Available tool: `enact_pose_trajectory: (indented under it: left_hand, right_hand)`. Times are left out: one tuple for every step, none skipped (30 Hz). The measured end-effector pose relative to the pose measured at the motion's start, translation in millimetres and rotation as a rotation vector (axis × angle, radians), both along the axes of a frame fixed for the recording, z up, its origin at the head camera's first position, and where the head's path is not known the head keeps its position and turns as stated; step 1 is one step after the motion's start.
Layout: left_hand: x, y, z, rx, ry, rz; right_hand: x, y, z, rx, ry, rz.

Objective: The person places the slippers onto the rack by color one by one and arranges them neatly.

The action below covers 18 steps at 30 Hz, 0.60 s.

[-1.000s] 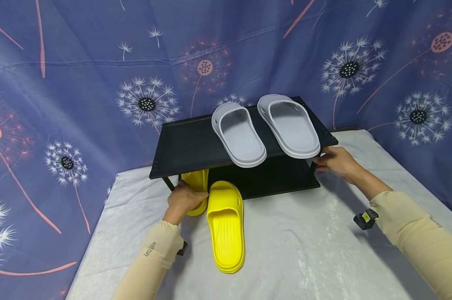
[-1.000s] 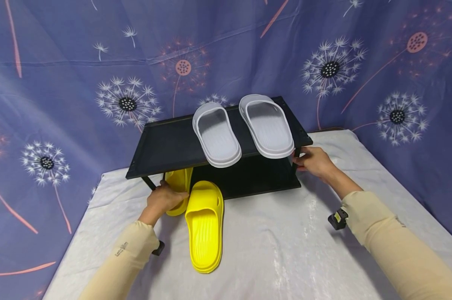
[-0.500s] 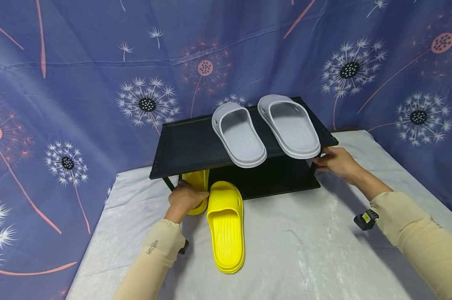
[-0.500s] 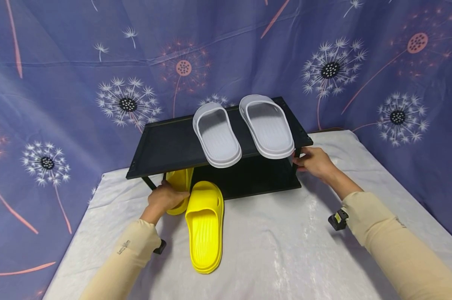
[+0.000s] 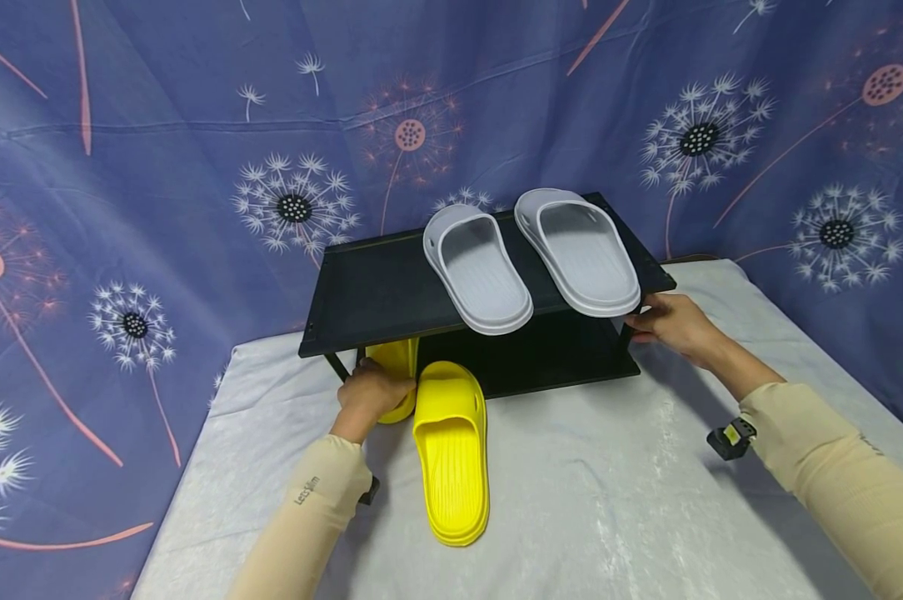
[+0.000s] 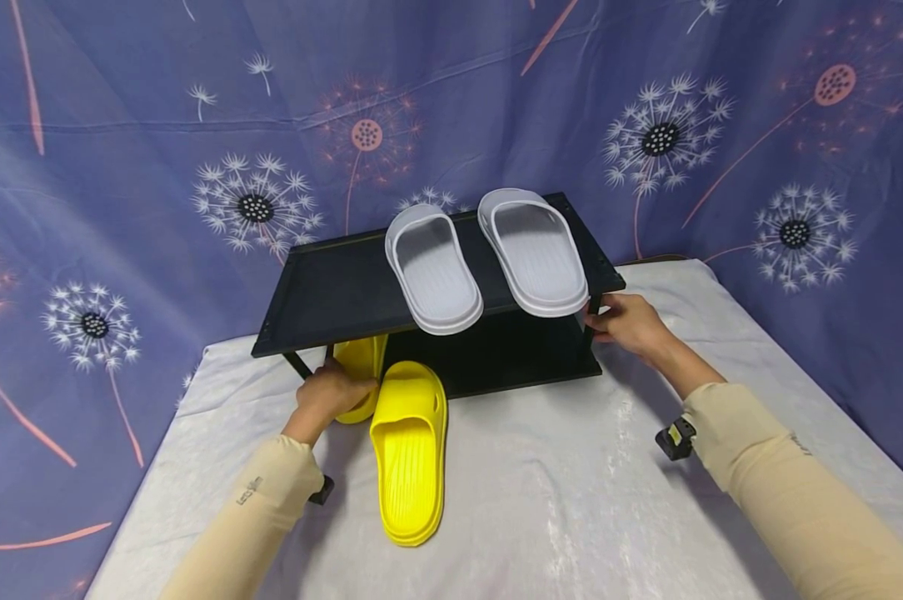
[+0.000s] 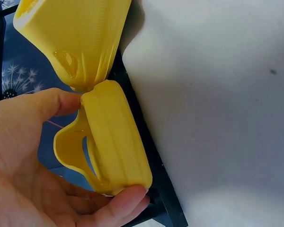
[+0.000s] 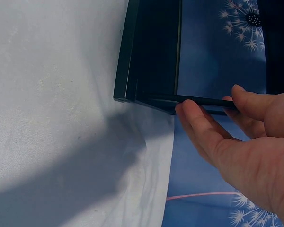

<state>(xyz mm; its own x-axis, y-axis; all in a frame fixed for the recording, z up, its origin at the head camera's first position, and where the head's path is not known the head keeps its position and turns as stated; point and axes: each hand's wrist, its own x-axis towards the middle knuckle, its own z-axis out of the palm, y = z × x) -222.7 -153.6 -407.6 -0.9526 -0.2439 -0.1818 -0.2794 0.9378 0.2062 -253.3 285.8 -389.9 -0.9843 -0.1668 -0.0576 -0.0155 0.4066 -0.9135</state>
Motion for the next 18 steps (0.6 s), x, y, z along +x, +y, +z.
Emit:
enact_pose_trajectory:
  left_hand:
    - [-0.2, 0.1, 0.2, 0.004, -0.006, 0.000]
    - [-0.3, 0.0, 0.3, 0.007, -0.011, 0.001]
    - [-0.4, 0.1, 0.3, 0.007, -0.015, -0.001]
    - [-0.4, 0.0, 0.1, 0.007, -0.018, -0.004]
    - [-0.3, -0.1, -0.1, 0.006, -0.021, -0.007]
    - [-0.1, -0.1, -0.1, 0.004, -0.024, -0.012]
    - [0.3, -0.1, 0.0, 0.001, -0.027, -0.015]
    - [0.6, -0.2, -0.3, -0.002, -0.028, -0.016]
    - [0.7, -0.2, -0.5, -0.004, -0.027, -0.016]
    - [0.9, -0.3, -0.8, -0.006, -0.028, -0.014]
    - [1.3, -0.4, -1.0, -0.006, -0.027, -0.011]
    - [1.6, -0.4, -0.8, -0.003, -0.025, -0.004]
    - [1.9, -0.5, -0.6, -0.001, -0.022, 0.006]
    - [2.1, -0.5, -0.4, 0.000, -0.019, 0.014]
    - [2.7, -0.4, 0.2, 0.001, -0.015, 0.020]
    - [3.4, -0.4, 0.9, 0.003, -0.011, 0.025]
    - [4.1, -0.3, 1.8, 0.004, -0.005, 0.029]
    - [4.9, -0.1, 3.1, 0.003, -0.002, 0.030]
  right_hand:
    - [-0.1, 0.0, 0.0, -0.003, 0.001, 0.000]
    - [-0.2, -0.4, 0.0, -0.005, 0.002, -0.001]
    - [-0.3, -0.3, -0.1, -0.007, 0.002, 0.000]
    - [-0.3, -0.3, -0.2, -0.007, 0.002, 0.000]
    - [-0.3, -0.3, -0.3, -0.005, 0.001, 0.000]
    - [-0.3, -0.4, -0.4, -0.001, -0.001, 0.000]
    - [-0.3, -0.4, -0.5, 0.004, -0.004, 0.000]
    - [-0.2, -0.4, -0.6, 0.009, -0.006, 0.000]
    - [-0.1, -0.6, -0.7, 0.013, -0.008, 0.000]
    - [0.0, -0.7, -0.9, 0.016, -0.009, 0.001]
    - [0.1, -0.7, -1.0, 0.016, -0.010, 0.002]
    - [0.0, -0.8, -1.0, 0.012, -0.009, 0.002]
    - [0.1, -0.8, -0.9, 0.010, -0.009, 0.002]
    - [0.1, -0.9, -0.6, 0.008, -0.007, 0.002]
    - [0.1, -1.0, -0.2, 0.004, -0.004, 0.001]
    - [0.1, -1.0, 0.3, 0.000, -0.002, 0.000]
    - [0.1, -0.8, 0.8, -0.002, 0.000, -0.001]
    - [0.0, -0.6, 1.2, -0.003, 0.002, -0.002]
